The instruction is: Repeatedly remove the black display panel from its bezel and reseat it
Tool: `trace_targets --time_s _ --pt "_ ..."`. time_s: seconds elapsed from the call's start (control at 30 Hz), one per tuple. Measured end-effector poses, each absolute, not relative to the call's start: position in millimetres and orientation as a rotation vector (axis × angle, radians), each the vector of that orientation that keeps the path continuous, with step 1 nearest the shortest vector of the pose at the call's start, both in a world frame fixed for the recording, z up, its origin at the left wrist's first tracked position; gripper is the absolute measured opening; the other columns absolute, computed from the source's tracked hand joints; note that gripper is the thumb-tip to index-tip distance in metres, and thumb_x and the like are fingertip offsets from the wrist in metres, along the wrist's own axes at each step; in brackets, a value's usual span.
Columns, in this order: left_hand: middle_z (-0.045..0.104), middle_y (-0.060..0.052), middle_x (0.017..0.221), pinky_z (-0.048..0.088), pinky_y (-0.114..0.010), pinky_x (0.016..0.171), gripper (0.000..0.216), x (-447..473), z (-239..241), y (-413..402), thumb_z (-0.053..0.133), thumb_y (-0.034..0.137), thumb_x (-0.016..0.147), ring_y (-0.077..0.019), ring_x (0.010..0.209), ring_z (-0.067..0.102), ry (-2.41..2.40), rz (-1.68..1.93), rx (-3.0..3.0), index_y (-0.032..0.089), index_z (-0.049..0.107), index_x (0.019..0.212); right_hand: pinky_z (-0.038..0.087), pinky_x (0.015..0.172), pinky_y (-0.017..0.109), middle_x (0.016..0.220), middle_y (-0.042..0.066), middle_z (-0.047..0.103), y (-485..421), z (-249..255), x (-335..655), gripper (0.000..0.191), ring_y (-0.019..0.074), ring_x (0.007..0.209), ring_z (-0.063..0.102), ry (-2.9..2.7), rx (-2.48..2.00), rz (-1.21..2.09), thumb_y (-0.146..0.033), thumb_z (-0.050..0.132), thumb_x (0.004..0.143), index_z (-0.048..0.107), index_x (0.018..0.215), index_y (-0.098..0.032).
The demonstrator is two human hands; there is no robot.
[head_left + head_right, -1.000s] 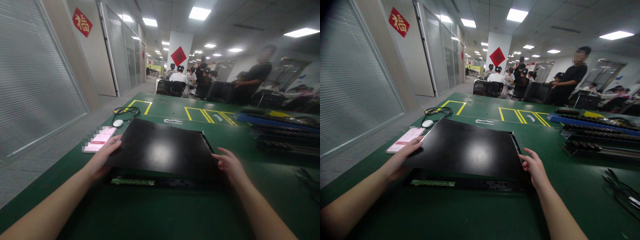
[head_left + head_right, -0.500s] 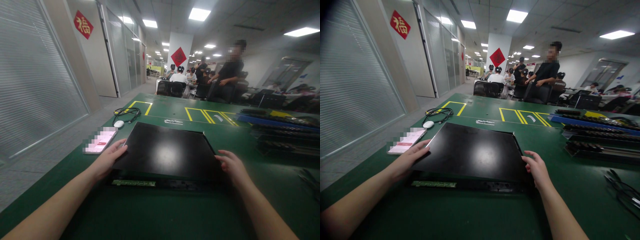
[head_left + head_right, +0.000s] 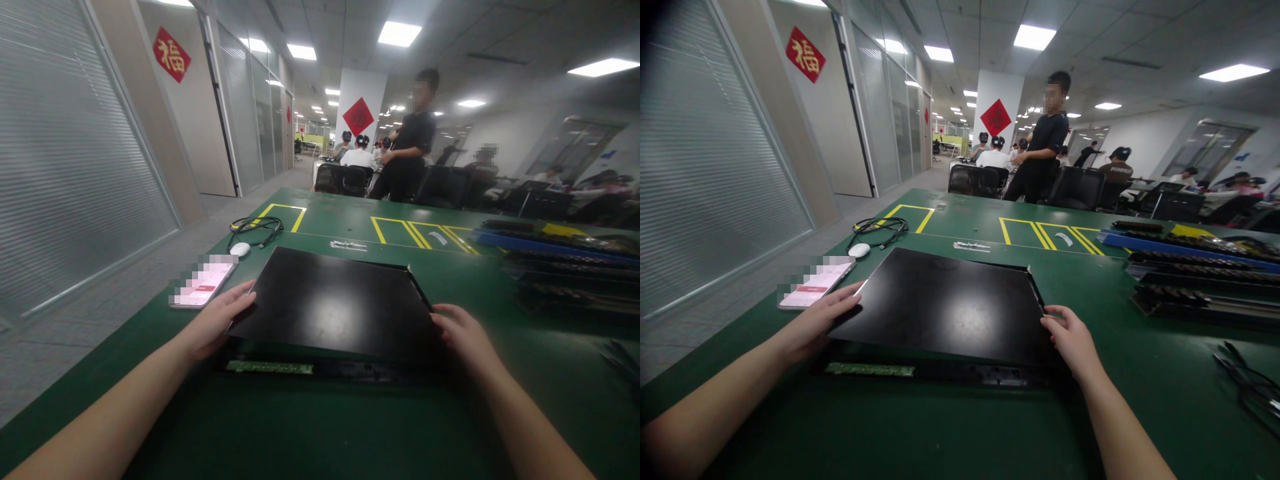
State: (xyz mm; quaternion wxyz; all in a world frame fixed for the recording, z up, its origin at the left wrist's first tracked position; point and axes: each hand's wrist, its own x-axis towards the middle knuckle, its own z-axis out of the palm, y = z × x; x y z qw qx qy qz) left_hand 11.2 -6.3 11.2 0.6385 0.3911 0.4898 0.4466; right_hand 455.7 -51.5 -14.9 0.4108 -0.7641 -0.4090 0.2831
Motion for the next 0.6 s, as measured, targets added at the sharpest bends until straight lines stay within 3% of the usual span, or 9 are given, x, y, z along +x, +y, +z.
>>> trace_targets --time_s 0.23,0.43,0.6 --pt "0.080 -0.014 0.099 0.062 -0.024 0.059 0.063 22.9 17.3 -12.0 0.066 -0.001 0.081 -0.0214 0.070 0.078 1.129 1.095 0.889 0.012 0.050 0.140 0.046 0.057 0.031 0.089 0.009 0.074 -50.6 -17.0 455.6 0.049 0.0194 0.064 0.062 -1.107 -1.950 0.630 -0.047 0.060 0.070 0.067 0.109 -0.018" --pt "0.081 -0.014 0.097 0.063 -0.025 0.059 0.061 27.0 18.5 -14.9 0.068 -0.001 0.080 -0.0245 0.077 0.079 1.166 1.109 0.875 0.012 0.052 0.137 0.046 0.059 0.032 0.090 0.009 0.074 -50.5 -16.3 454.7 0.047 0.0206 0.067 0.063 -1.118 -1.969 0.640 -0.046 0.059 0.069 0.068 0.107 -0.019" --pt "0.081 -0.014 0.096 0.063 -0.024 0.060 0.061 25.7 15.8 -12.4 0.066 -0.003 0.081 -0.0245 0.079 0.079 1.163 1.104 0.895 0.011 0.049 0.139 0.046 0.067 0.034 0.096 0.010 0.074 -48.0 -20.1 458.2 0.045 0.0245 0.081 0.066 -1.136 -1.962 0.638 -0.045 0.061 0.065 0.068 0.101 -0.020"
